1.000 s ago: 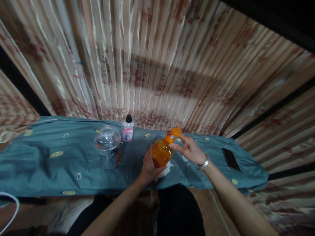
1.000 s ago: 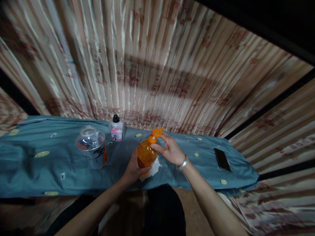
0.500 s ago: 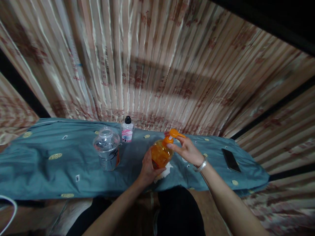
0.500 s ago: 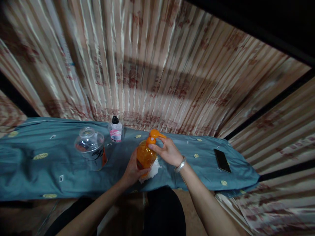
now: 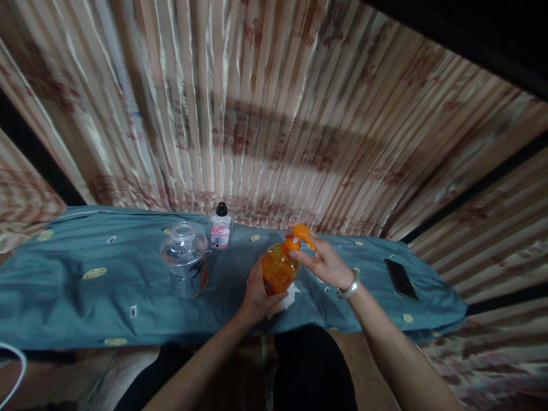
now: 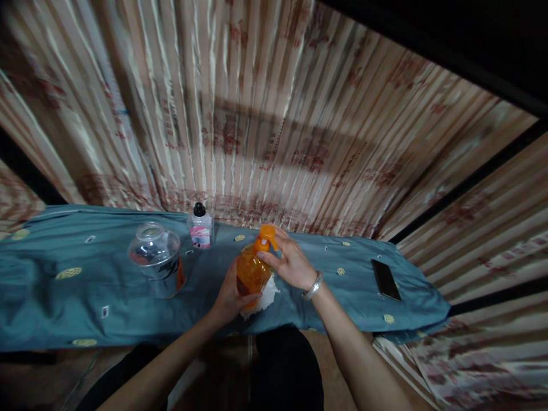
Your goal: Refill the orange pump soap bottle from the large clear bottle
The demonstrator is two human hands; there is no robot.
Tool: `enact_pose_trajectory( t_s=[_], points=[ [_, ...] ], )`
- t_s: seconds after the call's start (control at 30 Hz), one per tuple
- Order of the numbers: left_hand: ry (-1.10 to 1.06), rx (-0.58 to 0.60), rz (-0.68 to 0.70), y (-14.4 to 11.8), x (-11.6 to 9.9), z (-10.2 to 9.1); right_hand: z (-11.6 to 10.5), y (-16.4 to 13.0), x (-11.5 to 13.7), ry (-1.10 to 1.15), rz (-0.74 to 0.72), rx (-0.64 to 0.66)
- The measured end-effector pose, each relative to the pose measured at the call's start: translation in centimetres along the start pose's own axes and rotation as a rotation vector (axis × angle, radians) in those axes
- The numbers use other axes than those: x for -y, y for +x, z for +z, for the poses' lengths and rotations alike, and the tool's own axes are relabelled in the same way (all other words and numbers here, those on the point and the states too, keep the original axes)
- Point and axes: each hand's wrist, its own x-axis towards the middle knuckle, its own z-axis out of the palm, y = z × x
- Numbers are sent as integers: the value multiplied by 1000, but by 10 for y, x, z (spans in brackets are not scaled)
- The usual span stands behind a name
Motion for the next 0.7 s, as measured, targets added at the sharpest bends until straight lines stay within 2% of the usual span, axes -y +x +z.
enact_pose_trajectory(
  t_s=[0.17,0.23,0.33,0.47,0.57,0.7],
  points=[
    [0,-9,-1,0,7,2,22,-4,2,-128,60,-244],
    [2,-10,0,-1,8,2,25,-6,3,-143,83,-266],
    [1,-7,3,-1,8,1,16,-4,4,-106,66,-150],
    [-1,-16,-7,-1,8,1,-5,4,6,-88,-39,21],
    [-7,-15,-14,-1,7,1,-11,9,6,-94,-54,59],
    [-17,4,-20,-1,2,0,-8,11,6,-31,-22,65]
  ],
)
